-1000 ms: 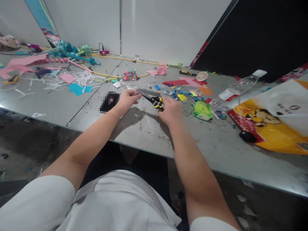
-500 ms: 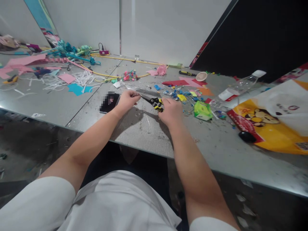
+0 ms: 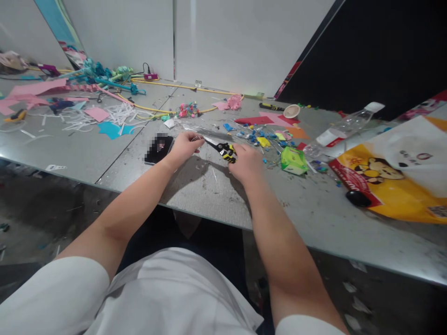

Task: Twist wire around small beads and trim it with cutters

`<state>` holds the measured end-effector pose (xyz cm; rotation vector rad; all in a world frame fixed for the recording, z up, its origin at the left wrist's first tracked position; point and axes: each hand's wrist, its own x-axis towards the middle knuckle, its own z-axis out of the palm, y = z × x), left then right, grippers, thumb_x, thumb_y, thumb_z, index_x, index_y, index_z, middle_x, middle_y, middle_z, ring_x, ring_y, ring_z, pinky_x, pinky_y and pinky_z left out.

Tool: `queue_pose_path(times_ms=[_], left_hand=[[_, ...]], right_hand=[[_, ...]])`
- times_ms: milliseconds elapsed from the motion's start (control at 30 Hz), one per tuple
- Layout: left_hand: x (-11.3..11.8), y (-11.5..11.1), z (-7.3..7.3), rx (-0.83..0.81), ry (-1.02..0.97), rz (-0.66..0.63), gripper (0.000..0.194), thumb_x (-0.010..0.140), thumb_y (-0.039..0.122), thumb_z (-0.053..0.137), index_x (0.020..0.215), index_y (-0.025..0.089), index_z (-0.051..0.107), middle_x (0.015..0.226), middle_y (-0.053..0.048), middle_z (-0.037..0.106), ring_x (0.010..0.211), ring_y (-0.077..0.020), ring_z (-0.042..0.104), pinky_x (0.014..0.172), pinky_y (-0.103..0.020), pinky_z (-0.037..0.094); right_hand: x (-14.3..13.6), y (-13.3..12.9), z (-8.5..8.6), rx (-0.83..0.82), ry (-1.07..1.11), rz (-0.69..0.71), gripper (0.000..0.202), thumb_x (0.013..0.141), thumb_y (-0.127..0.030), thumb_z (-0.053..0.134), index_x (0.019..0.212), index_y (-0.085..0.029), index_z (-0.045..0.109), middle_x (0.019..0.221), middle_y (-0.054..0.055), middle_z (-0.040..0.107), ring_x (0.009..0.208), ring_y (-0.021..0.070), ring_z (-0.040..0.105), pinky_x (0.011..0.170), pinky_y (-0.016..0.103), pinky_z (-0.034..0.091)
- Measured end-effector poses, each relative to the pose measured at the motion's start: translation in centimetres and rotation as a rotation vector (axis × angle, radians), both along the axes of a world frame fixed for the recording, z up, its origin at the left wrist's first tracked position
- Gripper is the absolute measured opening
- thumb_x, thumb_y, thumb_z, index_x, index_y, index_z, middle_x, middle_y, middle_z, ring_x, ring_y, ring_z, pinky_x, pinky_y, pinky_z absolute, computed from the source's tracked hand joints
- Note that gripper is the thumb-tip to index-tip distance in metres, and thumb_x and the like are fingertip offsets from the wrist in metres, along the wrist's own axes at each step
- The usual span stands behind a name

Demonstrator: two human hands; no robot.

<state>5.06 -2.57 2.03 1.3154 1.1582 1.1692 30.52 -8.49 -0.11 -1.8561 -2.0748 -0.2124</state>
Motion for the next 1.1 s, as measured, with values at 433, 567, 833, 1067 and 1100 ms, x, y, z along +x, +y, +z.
queue_pose_path(times_ms=[433,567,833,1067,1100], left_hand=[[-0.3,0.3,0.3,0.017,0.095,-0.044,0.024,0.104,0.004,0.089,0.087,0.017,0.078,0.079,0.001,0.068,0.076,-0.0132,0.066,0.07,-0.022,0.061],[-0.7,0.7,0.3,0.051,0.128,-0.087,0.03,0.1,0.002,0.092,0.083,0.018,0.074,0.074,0.004,0.064,0.07,-0.0108,0.062,0.069,-0.022,0.059],[-1.0,0.9,0.3,-0.016,0.096,-0.122,0.027,0.099,-0.002,0.092,0.086,0.018,0.078,0.076,0.003,0.066,0.071,-0.0116,0.065,0.07,-0.024,0.057],[-0.6,0.1,1.2,-0.206,-0.227,-0.079,0.028,0.103,-0.011,0.082,0.104,0.016,0.083,0.08,0.004,0.064,0.073,-0.0104,0.059,0.093,-0.031,0.066],[-0.6,0.0,1.4,-0.227,-0.257,-0.091,0.03,0.103,-0.013,0.08,0.105,0.017,0.083,0.078,0.004,0.063,0.074,-0.0108,0.058,0.098,-0.033,0.067]], right_hand=[[-0.2,-0.7,0.9,-0.079,-0.001,-0.034,0.061,0.097,-0.018,0.084,0.157,-0.017,0.092,0.142,0.021,0.093,0.127,0.0412,0.086,0.103,0.043,0.063],[0.0,-0.8,1.5,-0.115,-0.004,-0.015,0.044,0.096,-0.019,0.083,0.138,-0.022,0.095,0.133,0.018,0.094,0.122,0.0396,0.084,0.094,0.04,0.057],[1.2,0.2,0.6,-0.077,0.005,0.017,0.06,0.09,-0.018,0.088,0.149,-0.02,0.092,0.14,0.019,0.091,0.125,0.0407,0.083,0.104,0.045,0.061],[1.6,0.7,-0.3,0.075,0.011,0.037,0.08,0.089,-0.017,0.086,0.168,-0.011,0.085,0.153,0.027,0.088,0.143,0.0486,0.08,0.124,0.059,0.061],[1.5,0.7,-0.2,0.089,0.007,0.047,0.079,0.09,-0.016,0.086,0.168,-0.011,0.084,0.153,0.027,0.088,0.143,0.0486,0.08,0.124,0.059,0.06]])
